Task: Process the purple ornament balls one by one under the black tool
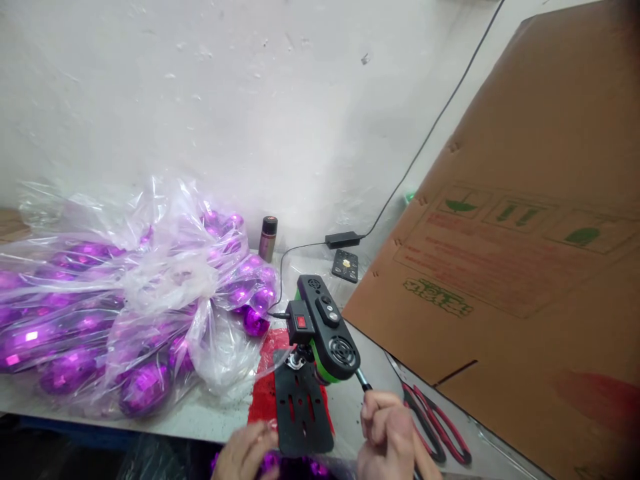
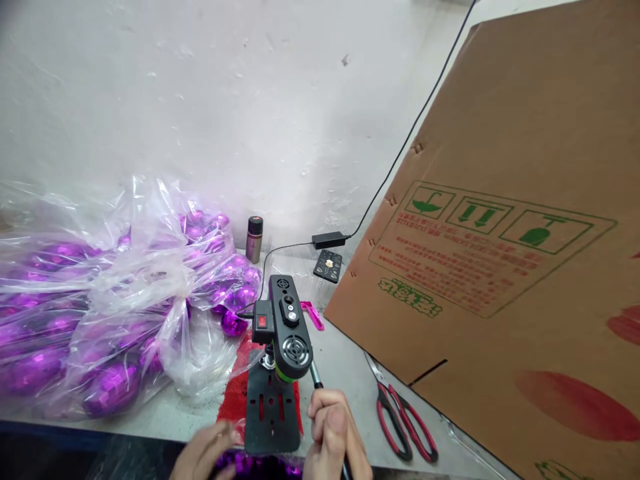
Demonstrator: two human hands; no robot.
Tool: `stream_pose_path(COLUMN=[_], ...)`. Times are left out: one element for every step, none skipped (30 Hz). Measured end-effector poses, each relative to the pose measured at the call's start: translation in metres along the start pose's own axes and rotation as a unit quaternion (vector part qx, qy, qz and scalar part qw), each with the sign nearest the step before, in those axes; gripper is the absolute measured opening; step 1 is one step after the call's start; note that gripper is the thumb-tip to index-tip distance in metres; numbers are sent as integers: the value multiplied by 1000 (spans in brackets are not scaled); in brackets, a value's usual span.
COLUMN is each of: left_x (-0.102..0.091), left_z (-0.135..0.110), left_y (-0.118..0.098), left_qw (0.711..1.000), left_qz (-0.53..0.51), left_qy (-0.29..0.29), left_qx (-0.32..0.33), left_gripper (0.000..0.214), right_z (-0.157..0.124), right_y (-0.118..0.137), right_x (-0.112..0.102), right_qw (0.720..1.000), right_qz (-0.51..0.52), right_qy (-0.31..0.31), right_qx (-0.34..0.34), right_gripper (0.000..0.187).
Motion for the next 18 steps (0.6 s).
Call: stream_pose_path(left_x=[-7, -13, -19, -22, -21, -18, -14, -9, -5, -1, 1, 1, -1, -4, -10, -16, -23, -28], left_z=[26, 55, 84, 113, 139, 161, 178, 191, 200, 206, 208, 208, 206, 201, 195, 186, 174, 160], left_y=[1, 5, 10, 15, 21, 25, 28, 30, 31, 31, 32, 31, 31, 29, 28, 26, 23, 20], left_qw=[1000, 999, 998, 995, 992, 988, 986, 985, 984, 984, 984, 983, 982, 981, 978, 974, 965, 948], left_qz=[6, 25, 46, 60, 64, 59, 54, 46, 37, 29, 19, 9, 0, -5, -15, -39, -83, -146], left_qy=[-5, -16, -44, -53, -39, -14, -2, 12, 19, 22, 24, 24, 23, 21, 14, -1, -22, -44], left_qx=[27, 21, -14, -59, -104, -140, -157, -168, -171, -172, -175, -180, -186, -194, -206, -224, -248, -279], left_gripper=[29, 34, 37, 41, 46, 53, 60, 65, 68, 69, 69, 69, 68, 69, 71, 73, 75, 77], right_z=[0, 0, 0, 0, -1, -1, -2, -2, -2, -3, -3, -2, -2, -1, 0, 2, 4, 6], right_y=[0, -1, -1, -2, -3, -4, -4, -5, -6, -6, -5, -5, -3, -2, 0, 1, 3, 6], right_x=[0, -1, -1, -2, -3, -3, -4, -4, -5, -5, -5, -4, -4, -3, -2, -2, -1, 1], right_qw=[1000, 1000, 1000, 1000, 1000, 1000, 999, 999, 999, 999, 999, 999, 998, 998, 998, 998, 998, 998], right_qz=[3, 6, 7, 7, 6, 5, 3, 3, 5, 8, 9, 9, 7, 3, -3, -7, -9, -8], right_qy=[1, 3, 8, 13, 18, 25, 33, 38, 41, 43, 47, 51, 54, 57, 60, 59, 56, 55], right_qx=[2, 2, -1, -3, -4, -6, -5, -5, -6, -8, -11, -15, -18, -19, -15, -10, -4, -2], right_gripper=[55, 55, 55, 54, 53, 52, 52, 51, 50, 50, 50, 49, 49, 49, 50, 50, 51, 52])
Point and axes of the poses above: each hand's wrist, its own z-axis towards the middle knuckle, its own x-axis out of the palm, y = z × x, the point moved 4 cm from there along z, towards the middle knuckle, and after that the axes turned 5 degrees about -z, right-handed, at the moved point
